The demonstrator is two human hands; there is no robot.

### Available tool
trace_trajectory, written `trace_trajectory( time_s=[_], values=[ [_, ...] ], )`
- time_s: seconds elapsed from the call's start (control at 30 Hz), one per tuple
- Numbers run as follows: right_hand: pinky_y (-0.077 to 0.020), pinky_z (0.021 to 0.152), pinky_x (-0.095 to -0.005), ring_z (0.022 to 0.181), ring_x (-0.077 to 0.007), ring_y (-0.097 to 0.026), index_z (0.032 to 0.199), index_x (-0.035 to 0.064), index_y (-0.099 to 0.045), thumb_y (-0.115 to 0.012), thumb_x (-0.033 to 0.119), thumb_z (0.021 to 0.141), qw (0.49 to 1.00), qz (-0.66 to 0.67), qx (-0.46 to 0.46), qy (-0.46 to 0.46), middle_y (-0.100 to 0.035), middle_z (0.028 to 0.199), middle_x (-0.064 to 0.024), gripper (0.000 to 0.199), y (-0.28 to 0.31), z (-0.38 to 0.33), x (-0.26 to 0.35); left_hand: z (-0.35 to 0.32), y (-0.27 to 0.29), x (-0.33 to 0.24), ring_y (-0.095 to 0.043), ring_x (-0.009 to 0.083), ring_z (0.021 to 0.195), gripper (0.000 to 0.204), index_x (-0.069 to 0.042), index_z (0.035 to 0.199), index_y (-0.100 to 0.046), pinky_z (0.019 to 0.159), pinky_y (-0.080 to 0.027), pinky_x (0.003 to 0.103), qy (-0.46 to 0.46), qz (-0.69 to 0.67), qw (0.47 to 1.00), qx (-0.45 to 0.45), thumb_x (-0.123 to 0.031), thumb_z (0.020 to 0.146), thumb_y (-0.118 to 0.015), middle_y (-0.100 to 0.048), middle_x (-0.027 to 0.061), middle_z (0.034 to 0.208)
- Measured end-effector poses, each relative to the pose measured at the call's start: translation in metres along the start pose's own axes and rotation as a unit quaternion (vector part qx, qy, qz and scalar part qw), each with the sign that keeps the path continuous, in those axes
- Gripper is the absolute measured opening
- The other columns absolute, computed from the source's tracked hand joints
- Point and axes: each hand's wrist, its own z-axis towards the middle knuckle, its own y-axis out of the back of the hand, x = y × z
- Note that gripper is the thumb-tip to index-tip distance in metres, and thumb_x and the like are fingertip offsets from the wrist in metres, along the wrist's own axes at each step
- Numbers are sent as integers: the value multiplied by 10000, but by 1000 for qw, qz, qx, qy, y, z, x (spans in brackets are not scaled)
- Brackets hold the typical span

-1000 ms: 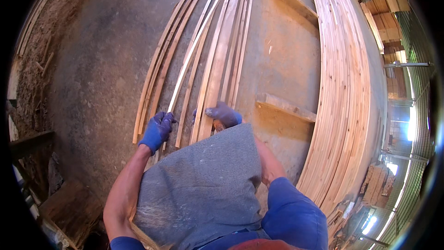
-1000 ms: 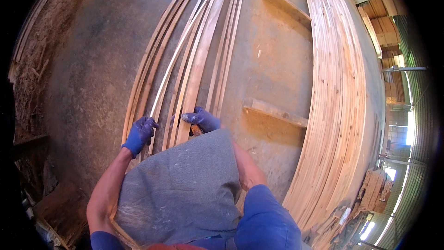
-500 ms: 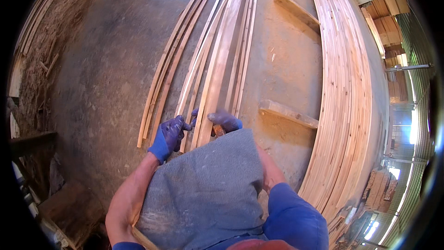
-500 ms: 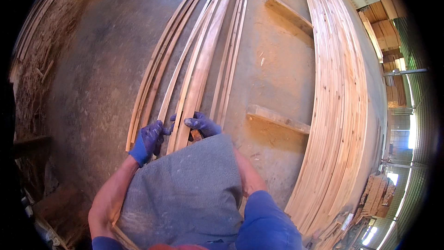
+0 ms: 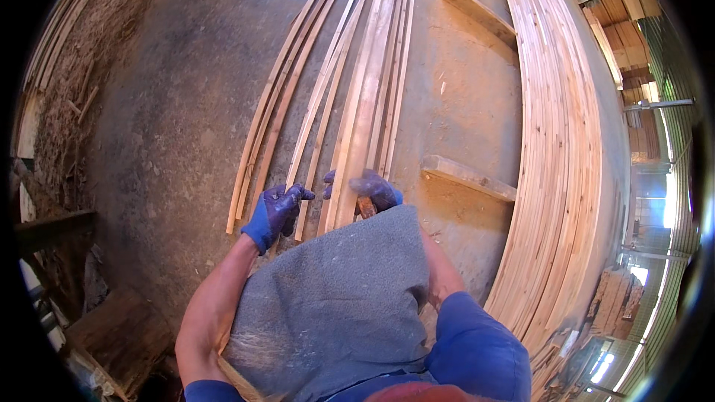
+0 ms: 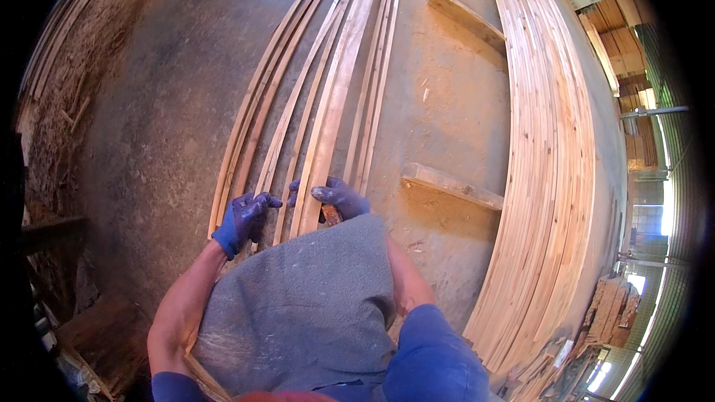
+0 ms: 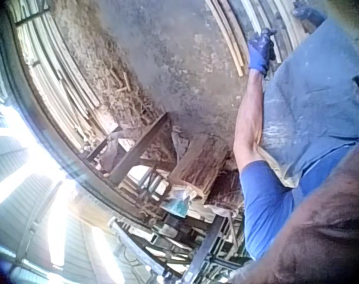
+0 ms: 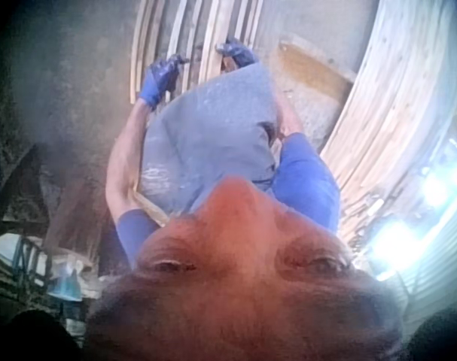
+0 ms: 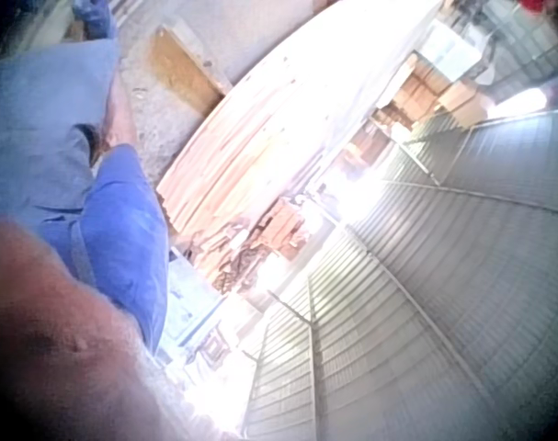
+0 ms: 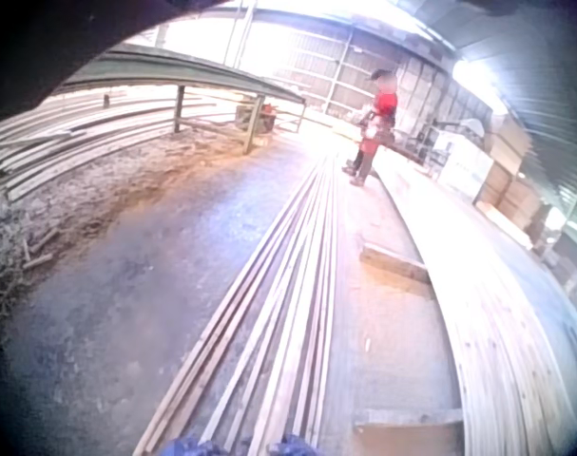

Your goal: The person applies a white substance to wooden planks using a brush, then lifts and stacks them onto a large curved wooden framework. They measure the structure with a tape measure and place additional planks into the assembly.

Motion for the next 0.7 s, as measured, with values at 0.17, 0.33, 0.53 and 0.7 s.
trace_trajectory(
  time_s=[0.17,0.33,0.53,0.7],
  values=[
    [-592,823,-352,951,-248,-693,1257,-69,-554,-741,180,813,999,-7,31,-13,-673,1098,-185,542,-3,5,1,-6,-3,-6,-412,76,480,373,-69,1000,-698,430,-349,253,11,2,1000,-2,-399,989,-525,-443,-27,608],
    [-592,815,-346,949,-246,-690,1242,-72,-561,-756,200,793,999,-25,33,-8,-676,1073,-193,560,-3,7,1,-5,-1,-3,-421,80,485,365,-70,1003,-696,435,-368,255,20,-5,1000,-14,-389,989,-518,-453,-21,615],
    [-561,878,-367,975,-264,-682,1248,-86,-552,-749,200,783,998,-50,-5,31,-671,1090,-202,580,-4,-7,5,-6,-8,-5,-371,90,469,365,-49,1015,-658,418,-315,265,26,-49,998,18,-374,1001,-491,-404,-22,591],
    [-538,909,-371,1002,-271,-672,1223,-100,-569,-736,211,783,993,-109,29,31,-669,1106,-202,565,21,0,4,-13,-22,-11,-362,88,464,332,-48,1006,-648,417,-314,267,18,-70,997,22,-346,1003,-504,-386,-26,578]
  ],
)
